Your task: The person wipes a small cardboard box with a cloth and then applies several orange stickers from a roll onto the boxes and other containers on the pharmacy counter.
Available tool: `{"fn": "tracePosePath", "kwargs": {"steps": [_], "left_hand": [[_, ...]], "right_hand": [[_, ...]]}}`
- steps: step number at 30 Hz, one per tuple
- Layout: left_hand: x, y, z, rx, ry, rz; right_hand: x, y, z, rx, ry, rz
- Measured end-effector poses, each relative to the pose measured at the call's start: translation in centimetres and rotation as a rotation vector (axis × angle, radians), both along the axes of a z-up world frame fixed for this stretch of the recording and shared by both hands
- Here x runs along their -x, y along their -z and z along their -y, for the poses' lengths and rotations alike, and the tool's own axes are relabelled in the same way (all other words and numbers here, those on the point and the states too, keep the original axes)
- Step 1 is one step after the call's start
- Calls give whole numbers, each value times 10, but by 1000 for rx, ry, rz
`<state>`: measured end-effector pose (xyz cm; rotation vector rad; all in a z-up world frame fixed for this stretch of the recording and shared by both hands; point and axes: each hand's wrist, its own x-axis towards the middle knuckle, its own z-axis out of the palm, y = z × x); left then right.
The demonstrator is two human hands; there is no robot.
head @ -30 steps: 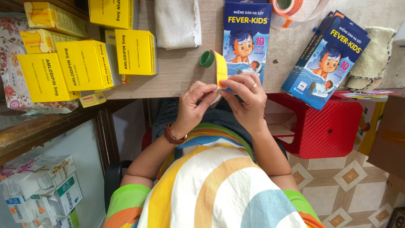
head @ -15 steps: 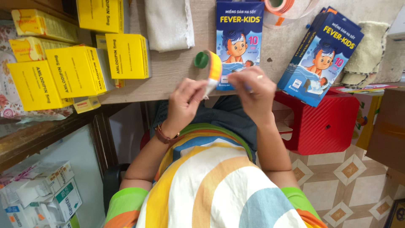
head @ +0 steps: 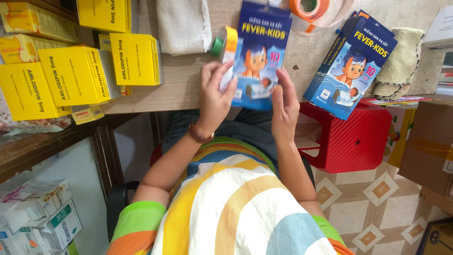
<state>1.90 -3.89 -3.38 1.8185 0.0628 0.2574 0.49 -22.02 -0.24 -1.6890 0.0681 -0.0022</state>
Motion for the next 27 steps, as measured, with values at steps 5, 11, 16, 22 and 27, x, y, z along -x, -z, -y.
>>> {"fn": "tracePosePath", "kwargs": {"steps": [5, 11, 16, 22, 27], "left_hand": [[39, -4, -7, 172, 31, -100], [54, -2, -6, 142, 92, -131], [15, -10, -14, 581, 219, -268], [-10, -21, -21, 403, 447, -351], [4, -24, -19, 465, 483, -303]], "right_hand": [[35, -15, 6, 151, -14, 1], [63, 12, 15, 176, 40, -38], [86, 33, 27, 255, 19, 168], [115, 43, 30, 159, -147, 295], [125, 28, 36, 100, -311, 186]]}}
